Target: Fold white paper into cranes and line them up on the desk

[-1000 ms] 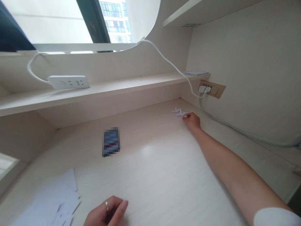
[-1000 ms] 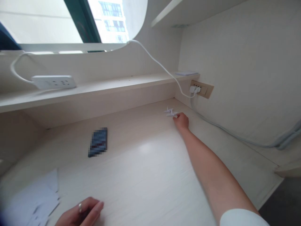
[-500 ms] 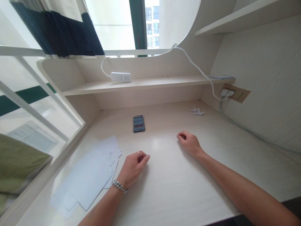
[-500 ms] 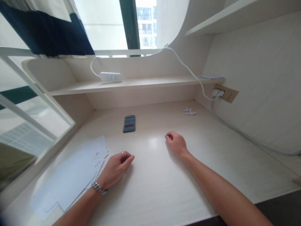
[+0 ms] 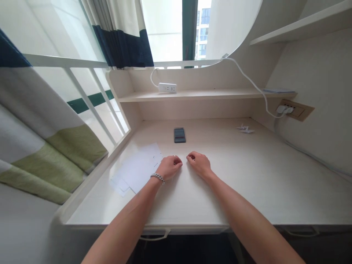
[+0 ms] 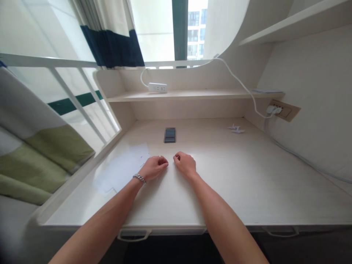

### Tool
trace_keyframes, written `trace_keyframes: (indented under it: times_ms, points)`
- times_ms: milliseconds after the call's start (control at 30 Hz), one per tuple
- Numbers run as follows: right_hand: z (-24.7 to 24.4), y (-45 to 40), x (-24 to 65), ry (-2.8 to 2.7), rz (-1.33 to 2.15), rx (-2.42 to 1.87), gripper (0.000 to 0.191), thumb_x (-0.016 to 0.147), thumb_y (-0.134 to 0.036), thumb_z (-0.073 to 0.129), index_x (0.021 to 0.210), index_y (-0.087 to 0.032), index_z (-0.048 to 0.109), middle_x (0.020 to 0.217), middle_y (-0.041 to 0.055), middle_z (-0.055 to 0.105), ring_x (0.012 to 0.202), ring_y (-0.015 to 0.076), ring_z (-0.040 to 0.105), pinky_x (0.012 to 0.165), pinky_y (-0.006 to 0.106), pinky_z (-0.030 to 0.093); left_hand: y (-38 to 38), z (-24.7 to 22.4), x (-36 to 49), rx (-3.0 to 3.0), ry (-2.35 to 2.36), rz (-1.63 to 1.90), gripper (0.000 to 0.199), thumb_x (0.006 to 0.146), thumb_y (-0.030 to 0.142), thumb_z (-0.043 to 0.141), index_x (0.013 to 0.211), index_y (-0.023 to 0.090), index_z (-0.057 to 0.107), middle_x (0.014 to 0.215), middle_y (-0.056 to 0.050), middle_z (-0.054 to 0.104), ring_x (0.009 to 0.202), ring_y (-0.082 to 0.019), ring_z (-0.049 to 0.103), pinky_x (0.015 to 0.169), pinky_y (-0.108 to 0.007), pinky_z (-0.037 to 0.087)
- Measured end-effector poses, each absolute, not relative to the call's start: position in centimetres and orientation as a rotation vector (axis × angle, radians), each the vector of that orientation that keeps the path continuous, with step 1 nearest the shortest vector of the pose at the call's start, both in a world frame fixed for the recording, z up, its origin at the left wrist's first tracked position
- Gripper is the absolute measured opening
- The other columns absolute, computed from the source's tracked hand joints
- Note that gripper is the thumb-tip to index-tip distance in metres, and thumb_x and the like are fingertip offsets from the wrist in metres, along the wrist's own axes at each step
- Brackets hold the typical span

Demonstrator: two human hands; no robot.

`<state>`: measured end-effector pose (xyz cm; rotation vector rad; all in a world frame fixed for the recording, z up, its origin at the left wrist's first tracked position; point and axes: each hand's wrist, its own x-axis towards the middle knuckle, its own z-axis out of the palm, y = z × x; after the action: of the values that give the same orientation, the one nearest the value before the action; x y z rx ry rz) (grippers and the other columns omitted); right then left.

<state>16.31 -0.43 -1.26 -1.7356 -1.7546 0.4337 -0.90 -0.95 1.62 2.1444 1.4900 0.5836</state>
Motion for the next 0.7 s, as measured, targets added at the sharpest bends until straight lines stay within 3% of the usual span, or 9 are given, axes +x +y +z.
trace_keyframes:
  times_ms: [133, 267, 400, 467, 567, 700]
  points:
    - [-1.4, -1.3, 17.3, -1.856, 0.471, -1.616, 0.019, 0.084, -0.032, 0.054, 0.084, -0.026, 0.072, 0.088, 0.0012, 0.075, 0.081, 0.0181, 0.065, 0.074, 0.027, 0.042, -3.2, 1.6, -2.8, 2.141, 1.522, 0.607, 0.022, 0.081, 0.029, 0.054, 0.086, 0.019, 0.073, 0.086, -0.004, 0.074, 0.08, -0.019, 0.065, 0.075, -0.03, 0.047]
    - [-1.6, -1.9, 18.2, -1.904, 0.547, -1.511, 0.019, 0.084, -0.03, 0.053, 0.082, -0.024, 0.071, 0.085, 0.0012, 0.074, 0.077, 0.0174, 0.065, 0.071, 0.027, 0.043, -4.9, 2.1, -6.4, 2.105, 1.631, 0.614, 0.021, 0.08, 0.032, 0.057, 0.088, 0.02, 0.073, 0.084, -0.002, 0.073, 0.078, -0.018, 0.065, 0.074, -0.029, 0.048]
    - [-1.6, -1.8, 18.2, -1.943, 0.552, -1.491, 0.019, 0.083, -0.029, 0.052, 0.082, -0.024, 0.071, 0.086, 0.0013, 0.074, 0.078, 0.0182, 0.065, 0.07, 0.027, 0.043, -4.1, 2.8, -11.7, 1.973, 2.091, 0.655, 0.029, 0.079, 0.032, 0.059, 0.102, 0.019, 0.071, 0.102, -0.006, 0.073, 0.091, -0.019, 0.065, 0.087, -0.03, 0.047]
    - [-1.5, -1.8, 18.2, -1.96, 0.543, -1.5, 0.019, 0.082, -0.029, 0.053, 0.082, -0.025, 0.071, 0.087, 0.001, 0.074, 0.079, 0.0181, 0.065, 0.071, 0.028, 0.043, -3.3, 2.9, -14.2, 1.9, 2.221, 0.633, 0.038, 0.078, 0.035, 0.06, 0.109, 0.014, 0.068, 0.112, -0.012, 0.07, 0.101, -0.024, 0.063, 0.091, -0.033, 0.045]
    - [-1.4, -1.7, 18.2, -1.972, 0.549, -1.512, 0.019, 0.082, -0.029, 0.053, 0.082, -0.025, 0.071, 0.087, 0.0004, 0.074, 0.08, 0.0178, 0.065, 0.072, 0.027, 0.043, -2.5, 2.4, -16.8, 1.832, 2.297, 0.512, 0.055, 0.069, 0.049, 0.068, 0.107, 0.01, 0.067, 0.114, -0.019, 0.067, 0.107, -0.032, 0.061, 0.093, -0.038, 0.044]
    - [-1.5, -1.8, 18.3, -2.001, 0.544, -1.529, 0.019, 0.082, -0.03, 0.053, 0.082, -0.026, 0.071, 0.088, 0.0007, 0.074, 0.08, 0.0183, 0.065, 0.07, 0.028, 0.043, -2.3, 1.8, -17.6, 1.866, 2.382, 0.314, 0.068, 0.067, 0.064, 0.065, 0.108, 0.011, 0.066, 0.117, -0.021, 0.065, 0.113, -0.035, 0.057, 0.094, -0.039, 0.042]
